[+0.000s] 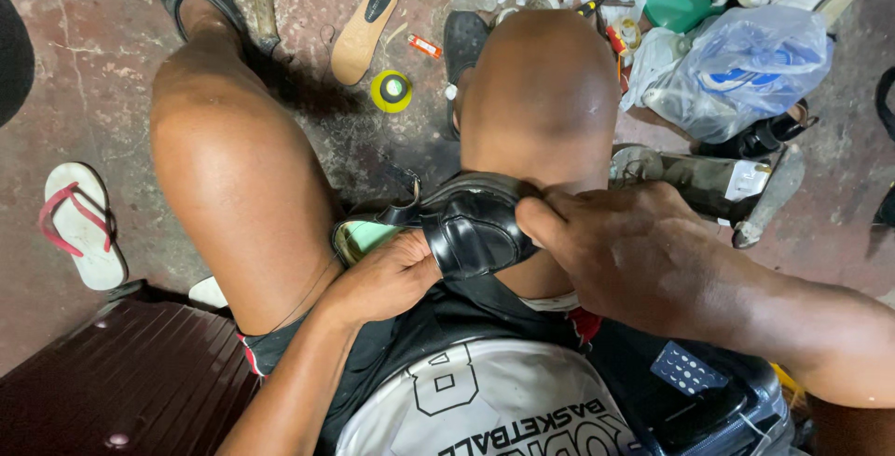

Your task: The person sits on the floor and stitches a black shoe using a needle and thread. They repeatedly push the needle through the shoe's upper and pull the thread to secure the seam.

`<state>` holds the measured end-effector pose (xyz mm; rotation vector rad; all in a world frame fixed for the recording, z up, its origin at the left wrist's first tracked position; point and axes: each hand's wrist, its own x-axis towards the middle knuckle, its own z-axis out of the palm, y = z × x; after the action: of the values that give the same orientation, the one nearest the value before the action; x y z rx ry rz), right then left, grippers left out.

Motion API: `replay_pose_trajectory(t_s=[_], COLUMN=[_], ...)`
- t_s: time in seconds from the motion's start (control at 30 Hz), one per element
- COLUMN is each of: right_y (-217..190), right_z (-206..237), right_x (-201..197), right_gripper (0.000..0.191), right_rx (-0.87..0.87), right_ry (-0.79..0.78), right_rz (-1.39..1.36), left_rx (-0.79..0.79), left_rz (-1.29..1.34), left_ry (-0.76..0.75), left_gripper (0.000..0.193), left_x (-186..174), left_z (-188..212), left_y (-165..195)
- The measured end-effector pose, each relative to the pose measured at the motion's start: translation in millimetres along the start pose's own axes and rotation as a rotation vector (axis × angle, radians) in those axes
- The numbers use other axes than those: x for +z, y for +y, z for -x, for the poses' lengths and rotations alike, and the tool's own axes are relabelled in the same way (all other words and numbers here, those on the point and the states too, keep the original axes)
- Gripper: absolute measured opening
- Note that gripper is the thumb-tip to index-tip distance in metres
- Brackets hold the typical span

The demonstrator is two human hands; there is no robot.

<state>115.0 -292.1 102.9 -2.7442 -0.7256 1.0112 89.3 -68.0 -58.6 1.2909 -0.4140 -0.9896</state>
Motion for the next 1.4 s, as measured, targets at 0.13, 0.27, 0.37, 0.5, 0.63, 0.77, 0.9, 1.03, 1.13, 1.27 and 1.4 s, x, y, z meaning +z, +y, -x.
replay_pose_trajectory(t_s=[0.13,0.27,0.37,0.5,0.63,0.77,0.9,1.03,1.13,1.27,1.4], right_y=[2.9,7.0,7.5,10.1,23.2,38.7,53.4,65.0,75.0,81.1,75.8], right_z=[9.6,19.1,25.9,32.5,35.5,40.1,36.7,33.7,37.4,42.7,46.0], right_x=[7.2,19.9,27.4,34.1,36.0,33.6,35.1,44.0,50.1,59.5,66.0], right_gripper=[0.034,0.022,0.033,0.035,0.036,0.030,0.055,0.058,0.045,0.025,0.034], right_rx=[-0.131,-0.163,-0.185,-0.120,-0.152,-0.055,-0.015,-0.003,0.062,0.163,0.164], right_ry=[0.226,0.345,0.436,0.428,0.520,0.529,0.704,0.772,0.764,0.778,0.794], right_rz=[-0.115,-0.178,-0.090,0.141,0.170,0.272,0.282,0.264,0.018,-0.184,-0.223], left_rx=[-0.039,0.021,-0.105,-0.110,-0.133,-0.213,-0.208,-0.151,-0.212,-0.317,0.140], left_rz=[-0.016,0.023,-0.087,-0.061,0.063,-0.011,0.041,0.362,0.356,-0.150,-0.664], left_ry=[-0.010,-0.016,0.025,0.083,0.161,0.231,0.254,0.272,0.404,0.733,0.871], left_gripper=[0.034,0.033,0.024,0.022,0.019,0.018,0.020,0.021,0.024,0.018,0.014], left_x=[0.0,-0.3,-0.5,5.9,12.5,14.3,15.9,19.5,24.2,36.4,52.7], left_z=[-0.9,1.0,4.3,6.8,5.5,9.9,15.4,15.9,23.1,38.2,33.4], left_y=[-1.3,-0.6,2.5,6.3,2.0,-11.3,-23.6,-17.2,6.8,51.9,87.6])
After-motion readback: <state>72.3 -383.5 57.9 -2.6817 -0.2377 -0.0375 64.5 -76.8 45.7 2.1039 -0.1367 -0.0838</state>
